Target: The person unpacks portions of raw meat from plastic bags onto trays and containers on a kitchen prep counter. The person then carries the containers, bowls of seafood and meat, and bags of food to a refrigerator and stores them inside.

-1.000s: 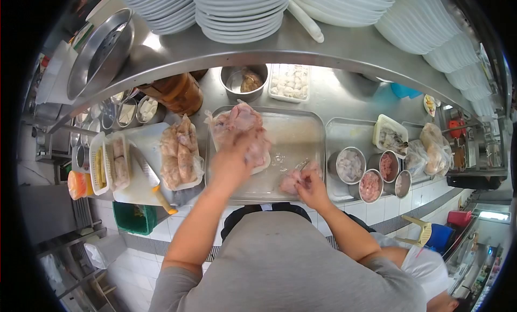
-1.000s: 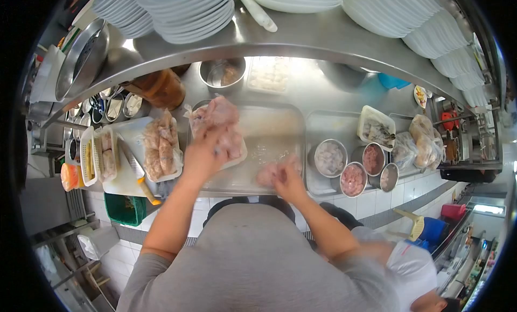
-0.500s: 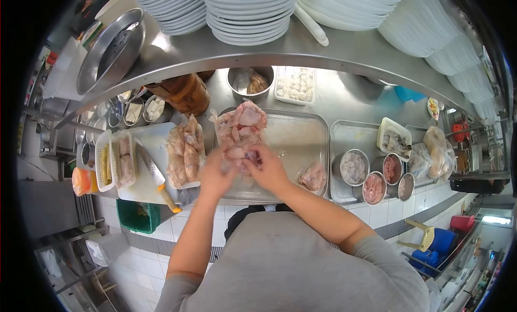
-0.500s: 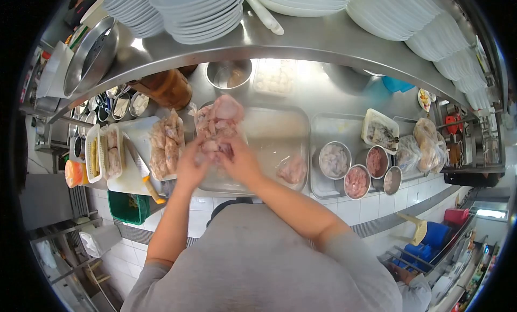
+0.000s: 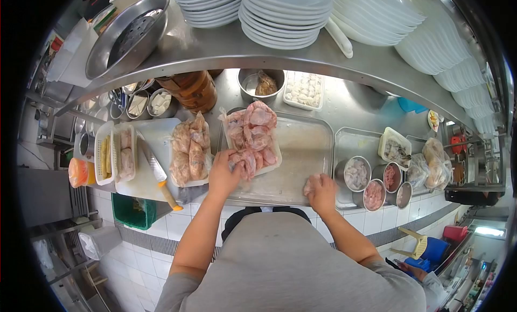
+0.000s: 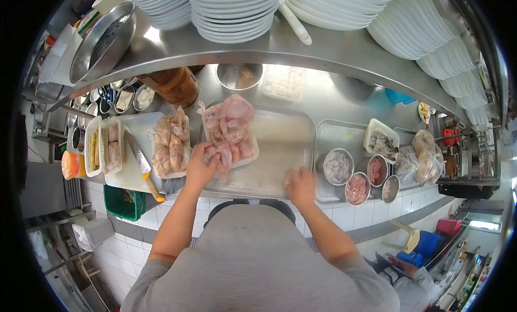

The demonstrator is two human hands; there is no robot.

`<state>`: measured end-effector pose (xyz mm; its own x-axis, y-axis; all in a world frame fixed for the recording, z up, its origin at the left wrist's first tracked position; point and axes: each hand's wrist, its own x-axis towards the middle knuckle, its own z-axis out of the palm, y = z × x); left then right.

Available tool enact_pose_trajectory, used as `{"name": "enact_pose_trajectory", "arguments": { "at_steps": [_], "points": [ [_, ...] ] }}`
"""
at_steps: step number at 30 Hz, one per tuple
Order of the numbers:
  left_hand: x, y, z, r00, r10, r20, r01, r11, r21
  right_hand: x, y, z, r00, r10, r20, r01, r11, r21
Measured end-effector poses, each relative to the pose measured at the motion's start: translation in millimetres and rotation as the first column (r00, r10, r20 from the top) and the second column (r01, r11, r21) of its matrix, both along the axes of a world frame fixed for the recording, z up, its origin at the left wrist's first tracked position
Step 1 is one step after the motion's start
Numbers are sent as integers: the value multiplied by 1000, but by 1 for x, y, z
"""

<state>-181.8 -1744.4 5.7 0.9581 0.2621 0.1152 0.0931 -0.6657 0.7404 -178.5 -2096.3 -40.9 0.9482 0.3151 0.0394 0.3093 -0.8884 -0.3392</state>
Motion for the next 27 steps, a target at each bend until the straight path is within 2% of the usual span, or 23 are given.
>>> {"name": "enact_pose_trajectory", "arguments": {
  "at_steps": [1, 3, 4, 5, 6, 8, 10, 11, 13, 14, 16, 17, 19, 20, 22, 23, 25, 26, 27],
  "points": [
    [2, 2, 0, 1000, -5, -10, 5, 999, -32, 1, 2, -1, 1000, -2, 4, 2, 1000, 1],
    [2, 3, 1, 999, -13, 34, 16, 998, -59, 7, 13, -3, 994, 42, -97, -14, 961, 275],
    [3, 2, 4, 997, -20, 70, 26, 996, -86, 14, 26, 9, 995, 42, -93, -14, 961, 275],
    [5, 2, 5, 997, -21, 68, 27, 996, -87, 23, 41, 20, 996, 74, -52, -47, 915, 401],
    [8, 1, 13, 1000, -29, 11, 30, 999, -40, 33, 59, 33, 995, 100, -9, -80, 851, 519],
    [12, -6, 16, 998, -38, -53, 39, 999, 5, 64, 97, 48, 963, 210, 166, -267, 788, 555],
    [20, -14, 14, 999, 2, -41, 3, 994, 112, 91, 137, 70, 935, 329, 134, -331, 667, 668],
    [22, -13, 12, 999, 2, -36, 2, 993, 114, 99, 149, 63, 934, 329, 140, -334, 666, 667],
    [27, -8, 10, 988, -146, -49, 152, 878, 454, 115, 166, 39, 897, 312, 312, -441, 647, 622],
    [32, -6, 6, 989, -139, -51, 146, 879, 453, 119, 168, 29, 895, 319, 310, -445, 645, 622],
    [40, -1, -1, 980, -198, -25, 195, 926, 323, 121, 170, 18, 902, 414, 121, -381, 634, 672],
    [40, 1, -5, 982, -186, -36, 187, 930, 316, 121, 166, 13, 898, 426, 108, -381, 633, 674],
    [48, 6, -10, 976, -219, -15, 212, 927, 310, 134, 161, 25, 817, 573, 63, -530, 704, 473],
    [50, 7, -10, 977, -212, -11, 205, 929, 309, 139, 160, 36, 813, 579, 65, -537, 701, 469],
    [47, 4, -8, 981, -194, -27, 195, 950, 243, 138, 164, 71, 849, 505, 154, -526, 787, 322],
    [48, 4, -8, 983, -181, -32, 184, 955, 232, 148, 171, 68, 843, 518, 142, -535, 783, 317],
    [47, 1, -7, 985, -173, 2, 169, 966, 194, 170, 187, 57, 802, 553, 227, -593, 689, 416],
    [50, 1, -11, 985, -171, -3, 169, 967, 188, 173, 190, 43, 799, 547, 249, -601, 706, 375],
    [53, 2, -15, 986, -156, 65, 141, 971, 192, 174, 193, 41, 800, 549, 242, -599, 708, 374]
  ]
}}
